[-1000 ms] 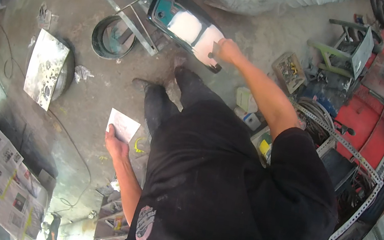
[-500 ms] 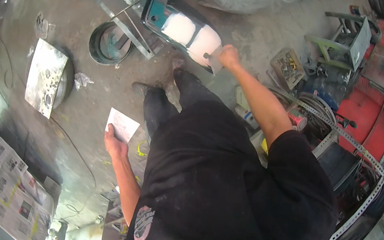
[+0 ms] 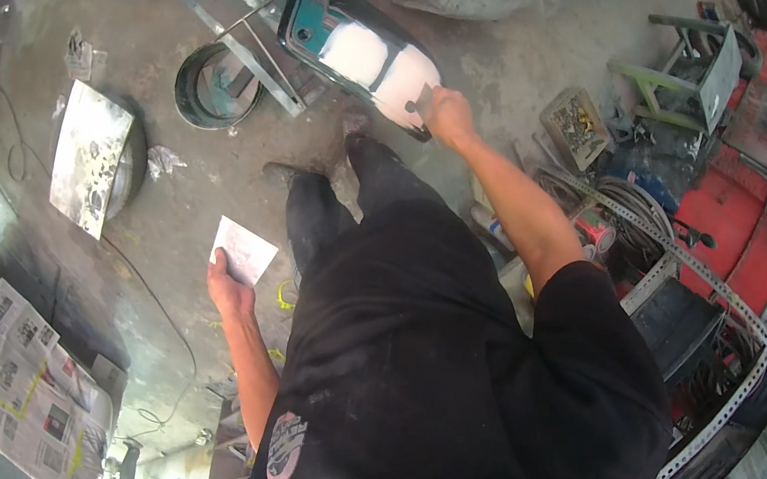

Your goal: Manually sanding a body panel of a car or motorcycle with sandpaper.

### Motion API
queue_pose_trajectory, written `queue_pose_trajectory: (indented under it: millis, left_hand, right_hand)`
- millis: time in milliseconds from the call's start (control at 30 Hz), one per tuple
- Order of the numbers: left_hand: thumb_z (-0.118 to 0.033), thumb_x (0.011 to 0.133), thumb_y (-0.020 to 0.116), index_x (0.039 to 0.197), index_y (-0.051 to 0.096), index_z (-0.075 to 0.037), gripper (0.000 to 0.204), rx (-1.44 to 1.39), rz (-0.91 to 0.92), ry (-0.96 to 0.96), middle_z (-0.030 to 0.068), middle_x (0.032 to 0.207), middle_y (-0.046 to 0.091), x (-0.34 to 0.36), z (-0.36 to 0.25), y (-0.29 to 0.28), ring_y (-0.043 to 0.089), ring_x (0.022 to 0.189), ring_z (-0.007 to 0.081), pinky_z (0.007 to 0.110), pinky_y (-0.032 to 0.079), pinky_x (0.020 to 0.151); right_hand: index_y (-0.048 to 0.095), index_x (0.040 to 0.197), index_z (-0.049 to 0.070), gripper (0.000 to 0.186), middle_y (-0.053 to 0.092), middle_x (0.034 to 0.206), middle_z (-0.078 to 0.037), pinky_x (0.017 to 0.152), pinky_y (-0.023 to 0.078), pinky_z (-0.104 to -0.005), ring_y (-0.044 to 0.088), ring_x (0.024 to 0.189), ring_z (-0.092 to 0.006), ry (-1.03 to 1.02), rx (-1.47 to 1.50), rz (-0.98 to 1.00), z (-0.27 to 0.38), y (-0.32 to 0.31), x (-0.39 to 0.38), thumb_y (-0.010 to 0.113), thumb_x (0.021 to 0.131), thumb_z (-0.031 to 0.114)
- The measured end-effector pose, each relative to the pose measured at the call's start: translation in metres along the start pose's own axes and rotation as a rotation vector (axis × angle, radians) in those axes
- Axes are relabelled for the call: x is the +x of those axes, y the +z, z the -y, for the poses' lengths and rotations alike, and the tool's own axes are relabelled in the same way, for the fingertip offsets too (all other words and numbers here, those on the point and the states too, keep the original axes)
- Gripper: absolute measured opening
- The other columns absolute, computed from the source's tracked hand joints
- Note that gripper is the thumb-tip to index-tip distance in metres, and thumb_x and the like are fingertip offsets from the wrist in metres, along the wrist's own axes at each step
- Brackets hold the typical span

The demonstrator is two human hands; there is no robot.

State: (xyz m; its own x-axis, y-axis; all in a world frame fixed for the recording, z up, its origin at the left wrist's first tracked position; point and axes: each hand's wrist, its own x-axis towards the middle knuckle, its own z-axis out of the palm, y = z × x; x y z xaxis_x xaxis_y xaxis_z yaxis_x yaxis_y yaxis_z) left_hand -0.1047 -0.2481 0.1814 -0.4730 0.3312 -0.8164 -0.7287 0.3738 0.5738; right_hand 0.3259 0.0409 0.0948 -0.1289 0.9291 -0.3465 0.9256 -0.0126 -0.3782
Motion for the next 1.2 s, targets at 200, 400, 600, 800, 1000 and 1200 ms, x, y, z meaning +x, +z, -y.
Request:
queue_pose_trajectory:
  millis: [200,400,600,800,1000,1200]
  left_hand:
    - [-0.020,0.106,0.060,0.133,0.057,0.005,0.037,-0.016,-0.009,0.004,0.0156,0.128,0.068,-0.001,0.002,-0.003,0.069,0.114,0.0295,0.046,0.056,0.099]
    - [-0.021,0.107,0.060,0.134,0.056,0.004,0.038,-0.018,-0.045,-0.008,0.0157,0.128,0.068,-0.002,0.004,-0.006,0.069,0.114,0.0295,0.045,0.056,0.099]
    - [-0.021,0.107,0.059,0.134,0.057,0.004,0.037,-0.012,0.000,-0.002,0.0158,0.129,0.068,-0.002,0.004,-0.003,0.069,0.114,0.0289,0.045,0.056,0.099]
    - [-0.020,0.107,0.057,0.133,0.057,0.005,0.036,-0.029,0.018,0.012,0.0157,0.129,0.068,-0.004,0.001,0.004,0.069,0.113,0.0289,0.045,0.056,0.099]
    - [-0.019,0.107,0.057,0.134,0.057,0.006,0.037,-0.024,-0.004,0.005,0.0155,0.129,0.068,-0.001,0.003,-0.003,0.069,0.114,0.0293,0.045,0.056,0.099]
    - [-0.019,0.107,0.059,0.134,0.057,0.005,0.037,-0.026,0.009,0.010,0.0155,0.129,0.067,0.000,0.004,0.004,0.069,0.114,0.0294,0.045,0.056,0.098]
  right_hand:
    - [0.069,0.097,0.003,0.016,0.071,0.089,-0.027,0.080,0.054,-0.0560,0.069,0.090,-0.0478,0.023,-0.018,0.019,0.003,-0.001,0.003,0.069,0.087,0.015]
    - [0.070,0.100,0.008,0.014,0.072,0.087,-0.022,0.078,0.055,-0.0531,0.070,0.087,-0.0444,-0.166,-0.071,0.033,0.006,-0.007,0.002,0.065,0.090,0.016]
    - [0.072,0.103,0.013,0.016,0.073,0.089,-0.015,0.073,0.055,-0.0490,0.070,0.086,-0.0410,-0.293,-0.165,0.068,0.014,-0.011,-0.005,0.064,0.090,0.018]
    - [0.072,0.104,0.015,0.019,0.074,0.093,-0.012,0.074,0.056,-0.0489,0.072,0.089,-0.0370,-0.316,-0.127,0.040,0.007,-0.005,-0.011,0.070,0.089,0.025]
    - [0.073,0.108,0.015,0.026,0.074,0.093,-0.012,0.075,0.057,-0.0474,0.072,0.089,-0.0355,-0.234,-0.207,0.035,0.003,0.000,-0.002,0.075,0.086,0.029]
    - [0.074,0.108,0.016,0.027,0.074,0.093,-0.011,0.075,0.057,-0.0476,0.072,0.089,-0.0343,-0.312,-0.131,0.021,0.003,0.002,-0.012,0.076,0.086,0.031]
